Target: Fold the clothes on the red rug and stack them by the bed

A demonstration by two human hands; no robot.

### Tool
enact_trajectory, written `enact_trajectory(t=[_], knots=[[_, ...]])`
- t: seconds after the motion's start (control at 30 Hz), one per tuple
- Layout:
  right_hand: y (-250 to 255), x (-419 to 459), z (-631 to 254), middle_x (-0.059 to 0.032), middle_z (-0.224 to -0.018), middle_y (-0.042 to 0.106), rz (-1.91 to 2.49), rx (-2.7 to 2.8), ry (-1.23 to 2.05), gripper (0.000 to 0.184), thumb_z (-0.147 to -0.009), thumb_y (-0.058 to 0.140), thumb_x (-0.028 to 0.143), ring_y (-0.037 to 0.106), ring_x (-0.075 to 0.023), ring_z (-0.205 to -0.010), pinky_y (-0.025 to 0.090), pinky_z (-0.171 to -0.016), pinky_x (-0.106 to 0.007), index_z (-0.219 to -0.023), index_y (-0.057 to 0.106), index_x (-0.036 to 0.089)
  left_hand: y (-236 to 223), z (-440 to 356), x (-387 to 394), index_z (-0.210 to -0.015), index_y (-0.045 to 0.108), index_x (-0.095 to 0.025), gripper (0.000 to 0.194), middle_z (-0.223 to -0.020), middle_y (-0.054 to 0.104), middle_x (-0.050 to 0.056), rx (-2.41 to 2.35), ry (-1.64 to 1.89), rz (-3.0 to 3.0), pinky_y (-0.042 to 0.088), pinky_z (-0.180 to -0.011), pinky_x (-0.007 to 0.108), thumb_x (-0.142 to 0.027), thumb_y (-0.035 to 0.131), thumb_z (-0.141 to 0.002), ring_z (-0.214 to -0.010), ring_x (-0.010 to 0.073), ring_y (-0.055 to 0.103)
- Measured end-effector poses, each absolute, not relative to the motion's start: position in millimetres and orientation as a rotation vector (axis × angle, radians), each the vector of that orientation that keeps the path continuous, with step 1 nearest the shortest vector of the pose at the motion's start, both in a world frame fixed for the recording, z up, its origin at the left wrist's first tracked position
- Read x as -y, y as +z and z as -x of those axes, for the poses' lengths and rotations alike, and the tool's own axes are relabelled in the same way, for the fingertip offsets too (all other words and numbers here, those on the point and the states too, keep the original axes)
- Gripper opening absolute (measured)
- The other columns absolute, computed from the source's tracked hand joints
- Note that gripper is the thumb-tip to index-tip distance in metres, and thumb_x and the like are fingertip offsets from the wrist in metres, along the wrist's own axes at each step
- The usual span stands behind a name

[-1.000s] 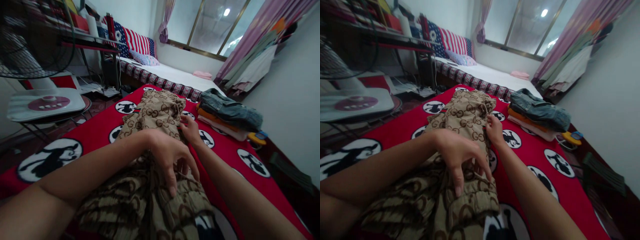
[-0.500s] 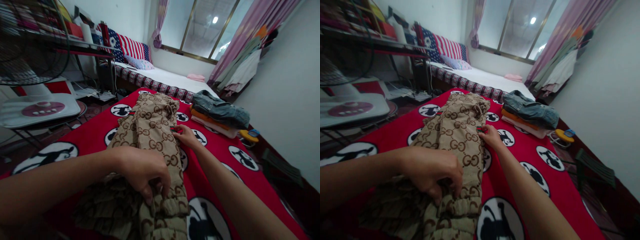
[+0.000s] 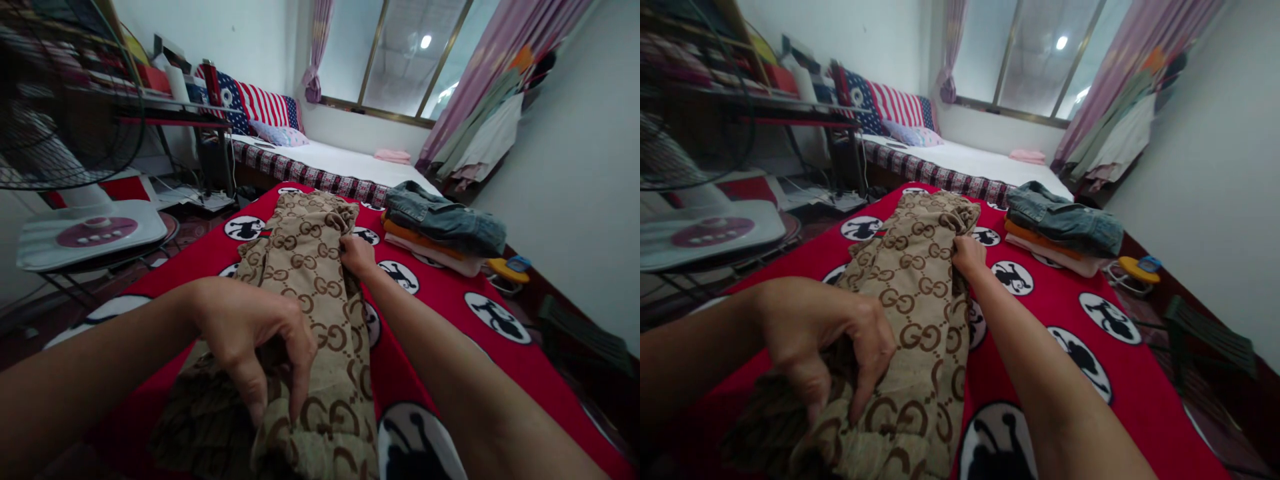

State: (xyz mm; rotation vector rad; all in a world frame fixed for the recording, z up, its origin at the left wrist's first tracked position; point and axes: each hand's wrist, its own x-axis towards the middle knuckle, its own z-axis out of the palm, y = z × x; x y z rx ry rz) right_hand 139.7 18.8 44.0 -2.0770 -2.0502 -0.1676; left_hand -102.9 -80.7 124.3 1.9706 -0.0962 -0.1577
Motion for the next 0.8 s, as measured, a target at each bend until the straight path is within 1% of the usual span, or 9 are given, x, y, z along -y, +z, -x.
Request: enact_trajectory(t=[0.17,0.37,0.47,0.53,0.57,0.63,0.67,0.73,0.8], knots=[[56,-33,-145,-0.0097,-0.114,0.067,2.02,1.773,-0.352,0.03,-0.095,0.042,0.03,0.062,-0.0256,-0.103,0.045,-0.081,-0.031,-0.113,0.065,0.023,120,104,75,-0.09,0.08,-0.023,0.032,-0.083,0.075,0.009,0.085,-0.147,-2.0,0.051,-0.074,0.019,-0.044,0.083,-0.067,-0.079,0.0185,0.068],[25,-36,-136,-0.0127,-0.119,0.061,2.214,1.875,-0.336,0.035,-0.099,0.032,0.016,0.057,-0.0238,-0.108,0.048,-0.073,-0.028,-0.118,0.06,0.023,116,108,77,-0.075,0.076,-0.02,0.011,-0.071,0.072,0.005,0.053,-0.384,-1.992,0.049,-0.061,0.017,-0.03,0.079,-0.072,-0.066,0.0153,0.067],[18,-36,-134,-0.0143,-0.124,0.058,2.231,1.938,-0.324,0.036,-0.099,0.031,0.016,0.053,-0.025,-0.112,0.05,-0.076,-0.031,-0.122,0.057,0.023,125,100,80,-0.066,0.07,-0.018,0.02,-0.057,0.066,0.001,-0.117,-0.521,-2.018,0.044,-0.049,0.017,-0.033,0.073,-0.079,-0.052,0.012,0.061],[17,-37,-136,-0.0151,-0.127,0.056,2.209,1.976,-0.298,0.038,-0.099,0.029,0.015,0.051,-0.0262,-0.116,0.05,-0.078,-0.033,-0.126,0.055,0.021,127,89,79,-0.07,0.071,-0.017,0.025,-0.059,0.067,0.001,-0.271,-0.354,-2.17,0.045,-0.051,0.019,-0.039,0.068,-0.083,-0.052,0.0125,0.061],[18,-37,-137,-0.0151,-0.128,0.056,2.198,1.987,-0.282,0.039,-0.099,0.028,0.016,0.05,-0.0266,-0.117,0.05,-0.08,-0.033,-0.127,0.055,0.02,124,82,76,-0.078,0.073,-0.018,0.025,-0.067,0.07,0.003,-0.373,-0.166,-2.281,0.049,-0.057,0.02,-0.04,0.065,-0.085,-0.059,0.0139,0.064],[17,-36,-140,-0.0146,-0.132,0.055,2.172,2.007,-0.259,0.04,-0.099,0.029,0.016,0.049,-0.0267,-0.12,0.049,-0.085,-0.034,-0.13,0.053,0.019,108,70,66,-0.108,0.071,-0.02,0.033,-0.102,0.073,0.008,-0.59,0.292,-2.504,0.052,-0.084,0.029,-0.044,0.064,-0.086,-0.093,0.0206,0.068],[16,-35,-141,-0.0142,-0.134,0.054,2.16,2.014,-0.253,0.04,-0.098,0.031,0.016,0.048,-0.0263,-0.121,0.049,-0.088,-0.034,-0.132,0.053,0.018,96,65,59,-0.125,0.063,-0.022,0.046,-0.125,0.065,0.012,-0.688,0.474,-2.589,0.046,-0.099,0.036,-0.046,0.064,-0.085,-0.115,0.0249,0.06],[12,-32,-145,-0.0135,-0.135,0.055,2.121,2.037,-0.243,0.039,-0.098,0.035,0.018,0.049,-0.0256,-0.122,0.046,-0.095,-0.034,-0.132,0.053,0.018,65,64,42,-0.146,0.043,-0.027,0.081,-0.156,0.032,0.015,-0.778,0.497,-2.728,0.026,-0.115,0.051,-0.058,0.069,-0.076,-0.143,0.0343,0.03],[7,-27,-151,-0.0134,-0.131,0.058,2.034,2.078,-0.216,0.038,-0.097,0.037,0.019,0.051,-0.0256,-0.121,0.042,-0.101,-0.036,-0.129,0.056,0.016,36,71,26,-0.15,0.035,-0.029,0.077,-0.161,0.019,0.013,-0.786,0.302,-2.768,0.017,-0.117,0.056,-0.063,0.056,-0.085,-0.148,0.0352,0.016]])
